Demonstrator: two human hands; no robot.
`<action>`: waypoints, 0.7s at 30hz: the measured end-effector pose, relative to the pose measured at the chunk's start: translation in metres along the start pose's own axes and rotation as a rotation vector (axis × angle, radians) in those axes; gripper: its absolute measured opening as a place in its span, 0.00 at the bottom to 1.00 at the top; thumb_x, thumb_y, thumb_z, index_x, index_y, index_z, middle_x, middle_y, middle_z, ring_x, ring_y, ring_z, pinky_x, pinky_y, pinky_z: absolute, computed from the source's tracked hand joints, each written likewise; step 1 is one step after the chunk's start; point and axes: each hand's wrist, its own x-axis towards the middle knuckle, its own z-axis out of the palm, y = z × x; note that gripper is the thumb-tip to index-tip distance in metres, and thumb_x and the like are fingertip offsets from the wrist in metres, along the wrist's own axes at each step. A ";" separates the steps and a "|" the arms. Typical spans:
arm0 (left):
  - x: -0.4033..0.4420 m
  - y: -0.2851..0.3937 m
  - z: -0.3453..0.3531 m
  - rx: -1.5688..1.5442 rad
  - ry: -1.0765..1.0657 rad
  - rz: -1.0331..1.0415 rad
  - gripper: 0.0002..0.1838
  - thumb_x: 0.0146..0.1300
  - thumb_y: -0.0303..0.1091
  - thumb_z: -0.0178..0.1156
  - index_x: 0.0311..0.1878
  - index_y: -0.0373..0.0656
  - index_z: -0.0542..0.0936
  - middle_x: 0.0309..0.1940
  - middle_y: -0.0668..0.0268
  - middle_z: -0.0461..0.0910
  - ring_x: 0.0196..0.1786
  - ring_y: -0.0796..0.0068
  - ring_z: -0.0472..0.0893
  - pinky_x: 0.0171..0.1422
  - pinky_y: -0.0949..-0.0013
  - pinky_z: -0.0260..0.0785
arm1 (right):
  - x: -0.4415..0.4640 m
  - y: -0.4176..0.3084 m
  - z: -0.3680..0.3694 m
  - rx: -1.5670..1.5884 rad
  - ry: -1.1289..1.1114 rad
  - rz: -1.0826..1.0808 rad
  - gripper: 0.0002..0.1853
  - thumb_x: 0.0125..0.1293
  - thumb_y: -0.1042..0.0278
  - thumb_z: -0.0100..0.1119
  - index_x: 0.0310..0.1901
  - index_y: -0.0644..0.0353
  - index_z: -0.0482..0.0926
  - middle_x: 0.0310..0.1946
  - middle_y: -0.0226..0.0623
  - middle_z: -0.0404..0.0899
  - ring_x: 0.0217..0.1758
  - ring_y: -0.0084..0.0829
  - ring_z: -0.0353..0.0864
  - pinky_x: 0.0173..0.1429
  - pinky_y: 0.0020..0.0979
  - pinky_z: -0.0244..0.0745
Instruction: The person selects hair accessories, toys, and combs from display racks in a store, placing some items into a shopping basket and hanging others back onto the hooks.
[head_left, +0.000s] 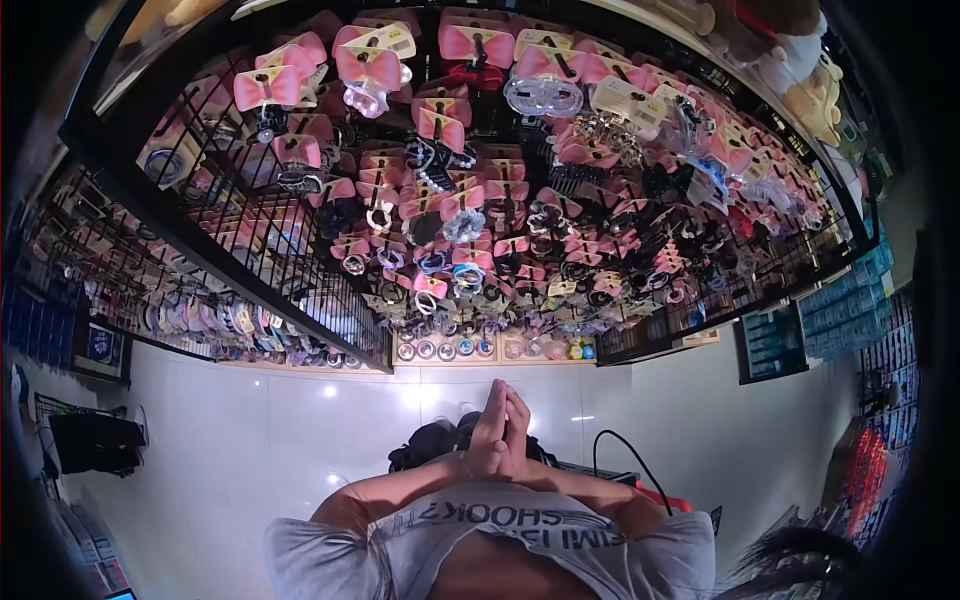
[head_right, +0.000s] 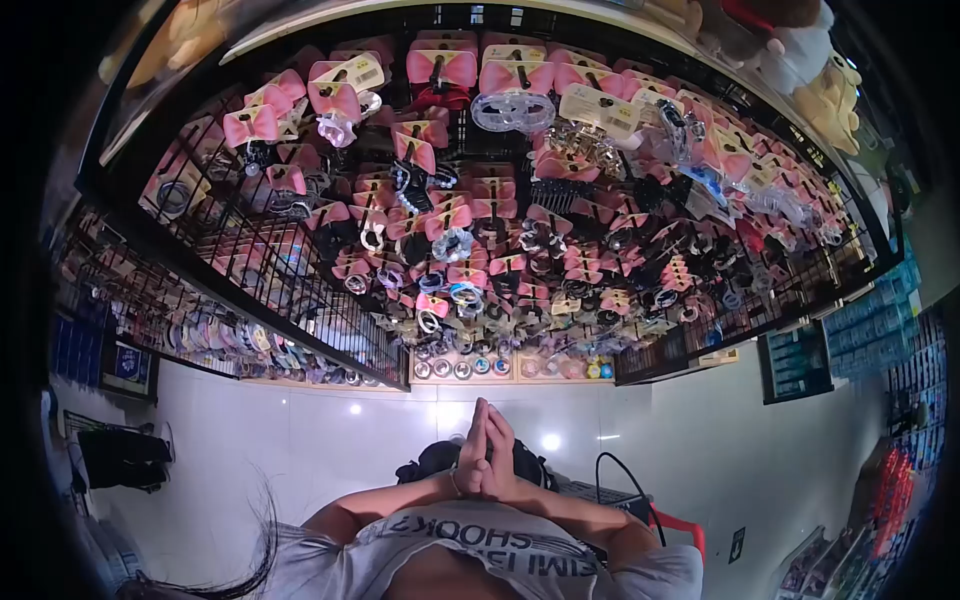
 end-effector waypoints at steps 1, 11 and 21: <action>-0.001 0.001 0.000 -0.005 0.009 -0.029 0.43 0.61 0.60 0.25 0.64 0.26 0.37 0.66 0.45 0.34 0.69 0.49 0.35 0.70 0.57 0.28 | 0.004 -0.002 -0.001 0.000 -0.012 -0.020 0.31 0.62 0.52 0.37 0.61 0.66 0.53 0.60 0.58 0.50 0.64 0.52 0.51 0.65 0.45 0.48; -0.006 -0.007 -0.005 -0.005 0.143 0.040 0.40 0.62 0.55 0.29 0.64 0.27 0.40 0.67 0.45 0.34 0.69 0.50 0.33 0.70 0.56 0.26 | 0.005 0.013 0.009 0.052 -0.118 -0.045 0.31 0.63 0.51 0.36 0.61 0.67 0.51 0.61 0.59 0.49 0.65 0.53 0.51 0.66 0.46 0.47; -0.010 0.003 -0.010 0.049 0.276 -0.010 0.42 0.59 0.59 0.29 0.66 0.34 0.39 0.67 0.46 0.29 0.69 0.49 0.29 0.68 0.47 0.22 | 0.010 0.010 0.008 0.224 -0.398 0.116 0.37 0.62 0.49 0.32 0.64 0.69 0.39 0.65 0.58 0.37 0.69 0.52 0.41 0.68 0.40 0.44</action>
